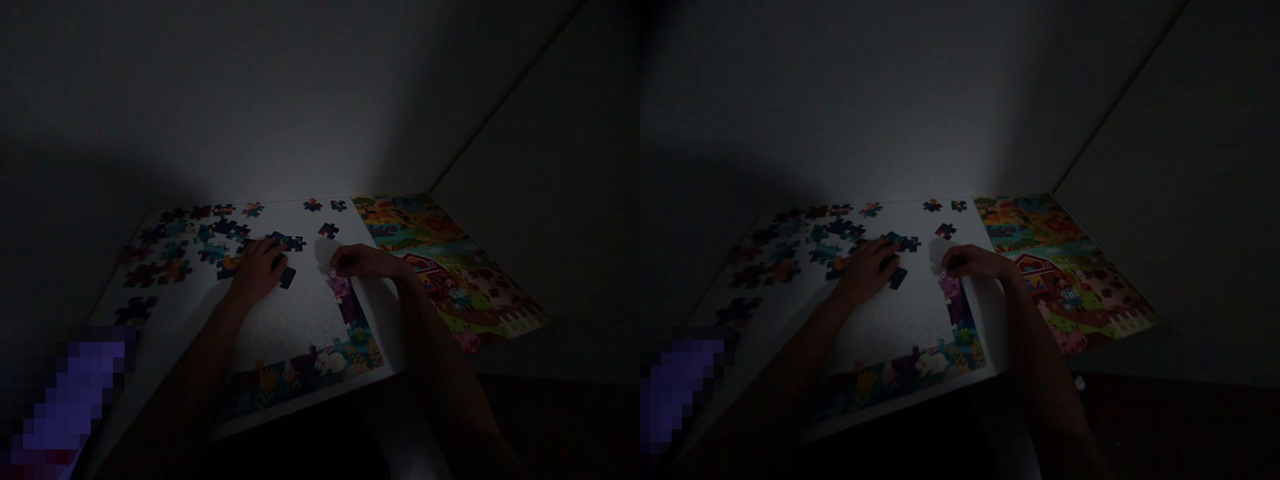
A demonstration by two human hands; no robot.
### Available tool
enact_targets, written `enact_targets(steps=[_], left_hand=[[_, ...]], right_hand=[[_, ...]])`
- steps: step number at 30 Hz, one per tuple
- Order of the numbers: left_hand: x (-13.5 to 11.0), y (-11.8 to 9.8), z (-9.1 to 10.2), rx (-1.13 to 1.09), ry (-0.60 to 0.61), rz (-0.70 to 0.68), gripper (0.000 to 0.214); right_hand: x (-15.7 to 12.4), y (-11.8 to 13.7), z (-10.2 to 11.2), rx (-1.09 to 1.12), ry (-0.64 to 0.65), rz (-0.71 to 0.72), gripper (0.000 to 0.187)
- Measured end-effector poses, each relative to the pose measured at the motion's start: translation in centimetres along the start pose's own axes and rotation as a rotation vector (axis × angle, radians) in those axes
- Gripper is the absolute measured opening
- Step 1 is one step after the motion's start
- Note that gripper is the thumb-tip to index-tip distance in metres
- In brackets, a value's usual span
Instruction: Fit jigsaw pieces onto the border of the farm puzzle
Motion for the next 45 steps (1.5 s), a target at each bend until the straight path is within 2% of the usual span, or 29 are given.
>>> enact_targets(steps=[9, 25, 45], left_hand=[[-0.07, -0.08, 0.1, 0.006, 0.02, 0.01, 0.039], [-0.11, 0.02, 0.12, -0.013, 0.009, 0.007, 0.037], [-0.05, -0.16, 0.34, -0.028, -0.003, -0.004, 0.037]], right_hand=[[0.0, -0.39, -0.09, -0.06, -0.066, -0.04, 0.025], [0.1, -0.15, -0.37, -0.114, -0.08, -0.077, 0.024], [0.65, -0.85, -0.28, -0.214, -0.097, -0.019, 0.024]])
Point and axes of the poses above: each hand's wrist, its own x-axis towards the middle knuckle, its own z-axis out of the back of the hand, y = z × x, the point moved 2 cm from there along x, towards the middle knuckle, and after that the axes turned 4 degrees about z, right-handed, at the moved point
